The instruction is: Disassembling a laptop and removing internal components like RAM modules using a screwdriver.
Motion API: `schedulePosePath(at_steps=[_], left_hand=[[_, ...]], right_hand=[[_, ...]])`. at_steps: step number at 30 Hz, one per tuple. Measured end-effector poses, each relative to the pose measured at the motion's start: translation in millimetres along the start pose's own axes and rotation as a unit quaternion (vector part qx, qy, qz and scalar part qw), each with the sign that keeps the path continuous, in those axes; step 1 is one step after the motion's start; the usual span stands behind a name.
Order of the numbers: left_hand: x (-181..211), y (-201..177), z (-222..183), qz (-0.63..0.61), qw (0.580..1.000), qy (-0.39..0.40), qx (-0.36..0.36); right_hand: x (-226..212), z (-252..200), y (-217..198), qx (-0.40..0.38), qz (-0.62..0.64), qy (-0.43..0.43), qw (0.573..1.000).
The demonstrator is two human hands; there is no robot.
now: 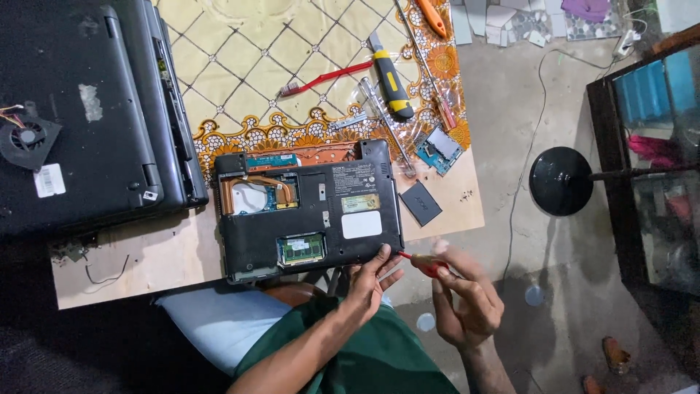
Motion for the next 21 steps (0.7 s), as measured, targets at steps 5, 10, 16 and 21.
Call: schedulePosePath(at_steps=[5,10,16,21], left_hand=[[1.5,1.5,-0.9,0.002,1.0,-0.001,0.0],[0.2,0.5,-1.4,0.014,1.0,-0.001,-0.008],[-3.1,-3.4,5.0,0.003,1.0,0.005,-0.009],[5.2,4.8,-8.9,0.007,1.0,0.007,-0.014]], right_hand=[[16.9,-10.6,2.6,0.035,-0.063,-0.058,0.996],[15.5,-13.2,0.1,0.036,0.014,0.015,0.999],[11.5,-4.4,4.6,0.055,0.002,-0.069,0.996],[25.3,-16.7,-1.3,0.021,0.007,-0.015,1.0]])
Point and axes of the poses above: each hand's wrist, its own z-axis towards the middle knuckle, its own y-axis out of the palm, x = y × z, the point moved 3 cm from there along z, towards the middle knuckle, and after that the axes turned 6 degrees about -y, right-handed, at the moved point
